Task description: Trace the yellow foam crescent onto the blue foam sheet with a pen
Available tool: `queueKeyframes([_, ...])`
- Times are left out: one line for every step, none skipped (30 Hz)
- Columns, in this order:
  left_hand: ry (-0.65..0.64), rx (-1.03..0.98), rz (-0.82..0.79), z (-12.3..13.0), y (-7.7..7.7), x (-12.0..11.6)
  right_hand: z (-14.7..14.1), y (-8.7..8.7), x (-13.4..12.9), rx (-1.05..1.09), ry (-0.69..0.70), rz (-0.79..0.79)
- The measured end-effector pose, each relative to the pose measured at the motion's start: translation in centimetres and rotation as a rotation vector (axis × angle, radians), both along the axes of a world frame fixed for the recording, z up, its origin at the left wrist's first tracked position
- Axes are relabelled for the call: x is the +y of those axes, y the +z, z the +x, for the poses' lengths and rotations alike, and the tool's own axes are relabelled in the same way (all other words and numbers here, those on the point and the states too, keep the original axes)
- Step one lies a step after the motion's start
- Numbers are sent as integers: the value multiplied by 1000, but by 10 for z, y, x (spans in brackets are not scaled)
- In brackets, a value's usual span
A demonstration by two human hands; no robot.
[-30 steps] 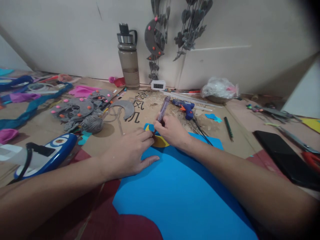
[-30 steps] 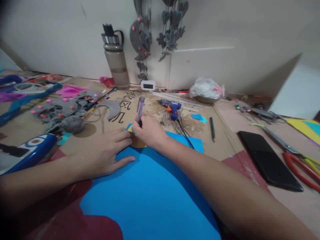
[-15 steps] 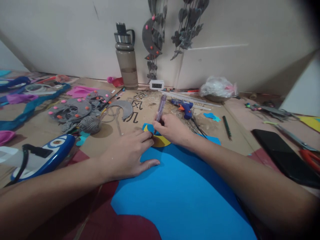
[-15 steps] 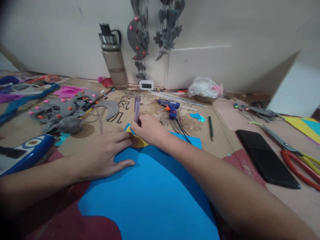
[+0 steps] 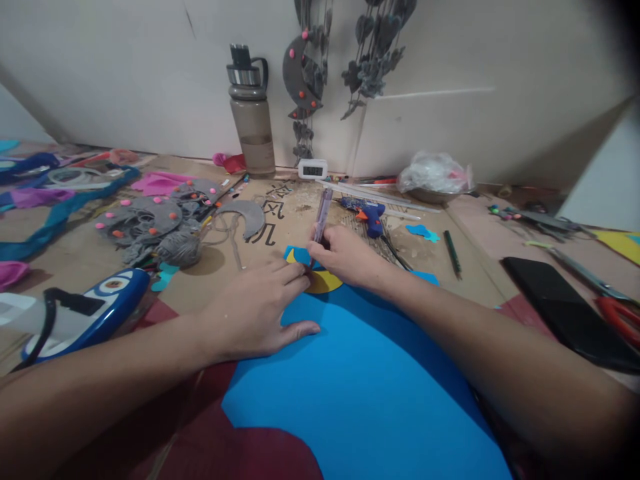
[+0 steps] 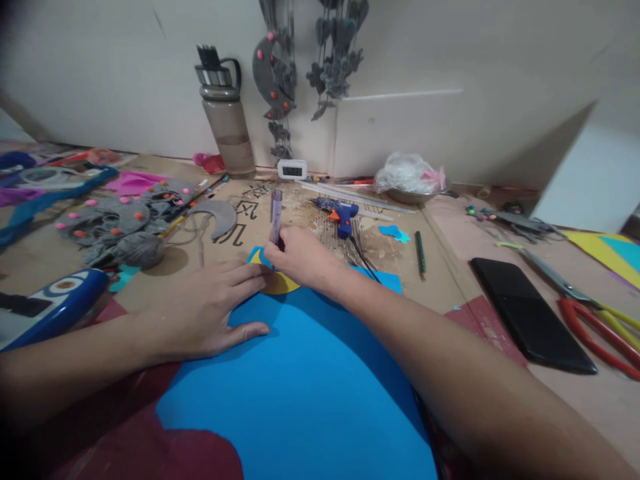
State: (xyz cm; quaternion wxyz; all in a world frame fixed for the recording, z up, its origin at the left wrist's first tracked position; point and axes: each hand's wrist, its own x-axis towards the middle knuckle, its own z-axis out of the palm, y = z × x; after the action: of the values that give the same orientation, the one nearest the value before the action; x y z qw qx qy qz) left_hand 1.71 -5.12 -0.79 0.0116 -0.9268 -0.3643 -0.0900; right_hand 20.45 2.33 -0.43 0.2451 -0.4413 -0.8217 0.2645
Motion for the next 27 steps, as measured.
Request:
queueKeyframes([-1,-1,-5,0,0,0,0,0,0,2,-10,-3])
queueKeyframes([-2,-1,-10,0,0,0,1,0,0,3,-19,-5])
queueKeyframes([-2,-2,-16,1,0,-1,1,0,0,5,-22,-7])
queueKeyframes([-1,-1,-21,1,0,-1,1,0,0,8,-17,-9])
queueKeyframes([-1,1,-24,1,0,-1,1,0,-1,8,-7,-10])
queueKeyframes([-1,4,-25,2,1,-1,1,0,-1,2,0,-7])
queueKeyframes([-2,8,-24,2,1,-1,1,1,-1,-7,2,-5])
queueKeyframes([-3,12,-23,2,1,-1,1,1,-1,-17,0,-3])
queueKeyframes([-4,16,-21,2,1,-1,2,1,-2,-26,-5,-3])
queueKeyframes([-4,19,-18,2,2,-1,2,2,-2,-33,-14,-4])
queueKeyframes([-5,21,-16,2,2,-1,2,2,-2,-36,-23,-7])
queueKeyframes([-6,22,-16,2,3,-1,3,2,-2,-33,-23,-9])
queueKeyframes([-8,22,-20,2,3,-1,4,2,-3,-27,-20,-9])
queueKeyframes([-10,21,-24,2,4,-1,5,3,-3,-22,-19,-8])
queueKeyframes([-12,19,-30,2,4,-1,6,3,-3,-16,-19,-7])
queueKeyframes([-14,20,-37,2,4,-1,7,3,-3,-13,-20,-8])
queueKeyframes([-13,21,-41,2,5,-1,9,3,-3,-14,-23,-10])
queueKeyframes([-12,24,-45,3,5,-1,10,3,-3,-19,-29,-15])
queueKeyframes([-8,28,-49,3,5,-2,11,3,-3,-27,-36,-20])
queueKeyframes([-2,33,-54,3,6,-2,12,3,-3,-33,-37,-23])
queueKeyframes([2,36,-59,3,6,-2,13,3,-3,-35,-33,-24])
queueKeyframes([5,38,-62,4,6,-2,14,3,-2,-34,-26,-21])
queueKeyframes([7,39,-64,4,6,-1,15,3,-2,-30,-19,-17])
queueKeyframes([7,40,-66,4,6,-1,16,3,-2,-26,-13,-13])
queueKeyframes([8,41,-67,5,6,-1,17,3,-3,-24,-10,-11])
queueKeyframes([8,42,-66,5,6,-1,17,3,-3,-25,-12,-10])
queueKeyframes([11,44,-65,5,6,-1,18,4,-4,-32,-21,-11])
